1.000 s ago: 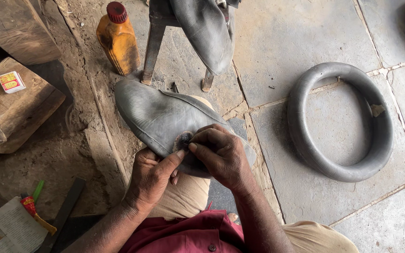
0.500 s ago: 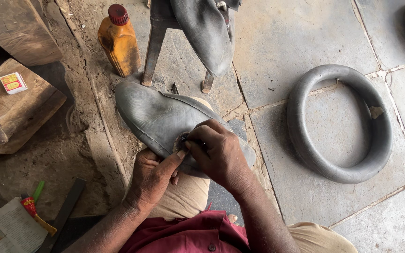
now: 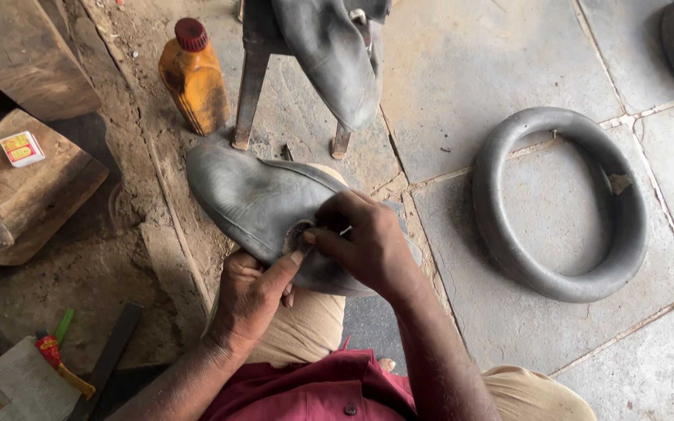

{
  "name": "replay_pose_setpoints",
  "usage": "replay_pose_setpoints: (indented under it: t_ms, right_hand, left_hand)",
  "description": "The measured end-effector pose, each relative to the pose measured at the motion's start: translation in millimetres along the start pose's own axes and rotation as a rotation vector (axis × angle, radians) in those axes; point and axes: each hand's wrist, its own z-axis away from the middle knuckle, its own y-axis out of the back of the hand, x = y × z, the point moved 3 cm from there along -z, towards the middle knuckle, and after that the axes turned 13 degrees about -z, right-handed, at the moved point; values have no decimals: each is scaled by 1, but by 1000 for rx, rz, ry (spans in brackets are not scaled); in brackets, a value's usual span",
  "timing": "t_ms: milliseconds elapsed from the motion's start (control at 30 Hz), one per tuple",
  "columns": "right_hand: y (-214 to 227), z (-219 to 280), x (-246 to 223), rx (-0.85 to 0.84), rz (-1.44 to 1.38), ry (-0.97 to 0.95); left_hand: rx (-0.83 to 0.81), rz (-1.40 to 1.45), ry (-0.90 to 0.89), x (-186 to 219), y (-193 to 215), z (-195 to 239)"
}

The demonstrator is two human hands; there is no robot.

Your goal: The person is repairing a punctured bicycle inner tube. They place the tube on a manual vulcanizing press, apply a patch, and use a match to ignite the fuel in the press's burner to heat the repair area.

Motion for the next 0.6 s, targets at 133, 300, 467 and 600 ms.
replay_pose_setpoints:
  t_ms: [133, 300, 467, 600]
  right_hand:
    - [3, 19, 14, 26, -396, -99]
    - [3, 34, 10, -8, -266, 105]
    - [0, 33, 5, 14, -173, 72]
    - [-4, 33, 0, 9, -143, 79]
  left_hand:
    - [-12, -26, -83, 10, 0, 1]
    - [91, 0, 19, 18, -7, -2]
    - [175, -7, 19, 21, -13, -1]
    - [183, -8, 63, 22, -13, -1]
